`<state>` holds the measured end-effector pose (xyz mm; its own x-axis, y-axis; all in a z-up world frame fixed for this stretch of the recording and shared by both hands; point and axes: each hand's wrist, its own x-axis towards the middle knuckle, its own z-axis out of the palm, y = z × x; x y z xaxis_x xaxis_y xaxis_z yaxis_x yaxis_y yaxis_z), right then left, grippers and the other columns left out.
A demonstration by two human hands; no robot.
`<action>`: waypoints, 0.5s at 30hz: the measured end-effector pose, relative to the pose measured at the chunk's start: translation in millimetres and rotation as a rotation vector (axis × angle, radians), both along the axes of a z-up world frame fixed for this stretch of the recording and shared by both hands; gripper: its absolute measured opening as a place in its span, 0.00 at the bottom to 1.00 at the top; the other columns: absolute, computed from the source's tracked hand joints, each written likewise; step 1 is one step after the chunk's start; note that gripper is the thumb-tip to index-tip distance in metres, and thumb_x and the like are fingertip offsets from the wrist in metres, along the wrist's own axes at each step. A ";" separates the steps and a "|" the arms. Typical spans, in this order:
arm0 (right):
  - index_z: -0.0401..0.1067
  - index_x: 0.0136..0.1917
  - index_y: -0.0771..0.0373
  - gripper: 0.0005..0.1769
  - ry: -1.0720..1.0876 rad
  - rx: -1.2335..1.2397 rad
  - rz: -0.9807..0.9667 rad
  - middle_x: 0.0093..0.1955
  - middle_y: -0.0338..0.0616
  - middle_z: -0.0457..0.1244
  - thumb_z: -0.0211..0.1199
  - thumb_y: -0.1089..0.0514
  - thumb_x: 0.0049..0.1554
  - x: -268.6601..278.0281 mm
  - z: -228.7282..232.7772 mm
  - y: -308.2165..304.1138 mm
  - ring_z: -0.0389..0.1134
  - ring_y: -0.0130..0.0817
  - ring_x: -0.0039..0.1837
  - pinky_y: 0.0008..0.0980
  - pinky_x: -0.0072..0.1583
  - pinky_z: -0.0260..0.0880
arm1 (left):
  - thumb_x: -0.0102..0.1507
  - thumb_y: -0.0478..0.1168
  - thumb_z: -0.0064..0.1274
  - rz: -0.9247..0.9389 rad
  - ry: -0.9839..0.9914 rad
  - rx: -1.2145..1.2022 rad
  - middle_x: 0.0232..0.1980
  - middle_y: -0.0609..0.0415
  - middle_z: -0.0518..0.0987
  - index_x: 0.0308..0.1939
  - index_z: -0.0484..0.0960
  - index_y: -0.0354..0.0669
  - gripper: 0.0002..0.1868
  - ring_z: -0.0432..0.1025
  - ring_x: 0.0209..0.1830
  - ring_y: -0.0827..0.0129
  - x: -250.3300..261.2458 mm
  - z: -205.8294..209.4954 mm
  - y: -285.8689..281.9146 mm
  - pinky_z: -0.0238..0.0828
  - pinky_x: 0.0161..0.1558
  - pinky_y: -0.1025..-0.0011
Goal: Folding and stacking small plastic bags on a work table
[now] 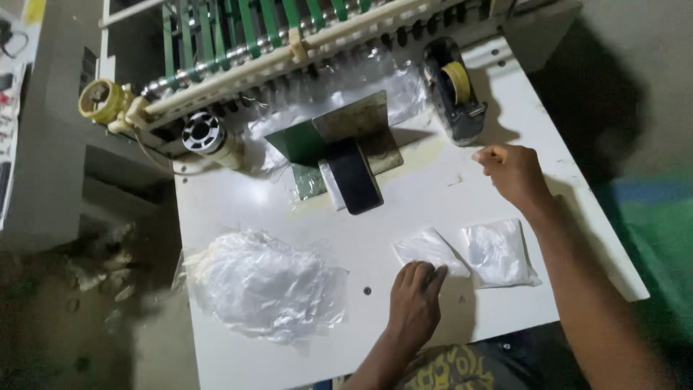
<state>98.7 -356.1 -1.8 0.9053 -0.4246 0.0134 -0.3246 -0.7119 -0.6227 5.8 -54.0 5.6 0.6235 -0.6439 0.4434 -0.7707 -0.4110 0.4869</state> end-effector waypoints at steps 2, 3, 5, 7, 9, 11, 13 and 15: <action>0.66 0.78 0.61 0.36 -0.061 0.701 0.006 0.37 0.41 0.63 0.66 0.52 0.59 -34.9 50.6 44.9 0.56 0.23 0.39 0.27 0.37 0.62 | 0.63 0.23 0.44 -0.091 -0.069 0.000 0.49 0.41 0.71 0.61 0.78 0.33 0.23 0.70 0.51 0.46 -0.7 -16.3 0.5 0.71 0.56 0.51; 0.66 0.78 0.61 0.36 -0.046 0.711 0.000 0.37 0.41 0.63 0.66 0.52 0.59 -59.6 57.6 71.9 0.56 0.23 0.39 0.27 0.37 0.62 | 0.63 0.23 0.44 -0.093 -0.052 0.009 0.49 0.41 0.71 0.61 0.78 0.33 0.23 0.70 0.51 0.46 -13.2 -13.1 4.2 0.71 0.56 0.51; 0.73 0.64 0.54 0.18 0.220 0.505 -0.090 0.34 0.42 0.69 0.61 0.51 0.61 -87.1 81.9 110.0 0.67 0.32 0.32 0.33 0.34 0.66 | 0.68 0.25 0.45 -0.125 -0.072 -0.089 0.48 0.39 0.78 0.54 0.77 0.28 0.12 0.73 0.49 0.46 -5.6 -6.5 -6.0 0.74 0.53 0.54; 0.72 0.59 0.54 0.16 0.253 0.442 -0.057 0.30 0.41 0.66 0.65 0.52 0.59 -116.6 39.0 111.1 0.66 0.32 0.31 0.34 0.36 0.64 | 0.70 0.27 0.42 -0.099 -0.112 -0.115 0.45 0.40 0.78 0.49 0.77 0.30 0.08 0.74 0.46 0.47 2.4 -3.5 -17.0 0.75 0.52 0.55; 0.70 0.55 0.54 0.15 0.334 0.412 -0.035 0.26 0.40 0.64 0.69 0.53 0.56 -154.3 19.3 122.5 0.65 0.32 0.30 0.34 0.37 0.61 | 0.71 0.28 0.40 -0.078 -0.101 -0.108 0.42 0.40 0.78 0.44 0.76 0.32 0.08 0.75 0.43 0.48 -12.2 -4.5 -14.3 0.76 0.50 0.56; 0.66 0.56 0.61 0.13 0.430 0.630 -0.172 0.45 0.50 0.72 0.62 0.56 0.60 -166.0 25.6 122.0 0.75 0.40 0.38 0.37 0.42 0.76 | 0.67 0.30 0.51 -0.107 -0.156 0.108 0.43 0.45 0.75 0.52 0.79 0.36 0.09 0.72 0.42 0.52 -9.7 -13.0 -22.9 0.71 0.47 0.59; 0.67 0.54 0.61 0.10 0.306 0.657 -0.183 0.40 0.49 0.70 0.61 0.57 0.61 -175.2 11.4 117.8 0.72 0.38 0.37 0.35 0.44 0.72 | 0.67 0.30 0.48 -0.117 -0.094 0.132 0.49 0.44 0.73 0.53 0.77 0.34 0.11 0.69 0.38 0.52 -6.9 -6.3 -29.8 0.69 0.43 0.58; 0.67 0.52 0.61 0.07 0.197 0.699 -0.213 0.35 0.47 0.68 0.61 0.58 0.62 -185.9 -4.4 124.8 0.70 0.36 0.36 0.33 0.46 0.68 | 0.67 0.29 0.46 -0.144 -0.012 0.172 0.55 0.44 0.70 0.54 0.76 0.32 0.12 0.66 0.34 0.52 -11.3 7.4 -27.6 0.66 0.38 0.57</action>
<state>-87.2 -231.3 -6.2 0.7606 -0.4405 -0.4769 -0.5631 -0.0818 -0.8223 -5.5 -81.7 13.1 0.5153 -0.7926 0.3261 -0.8326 -0.3726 0.4098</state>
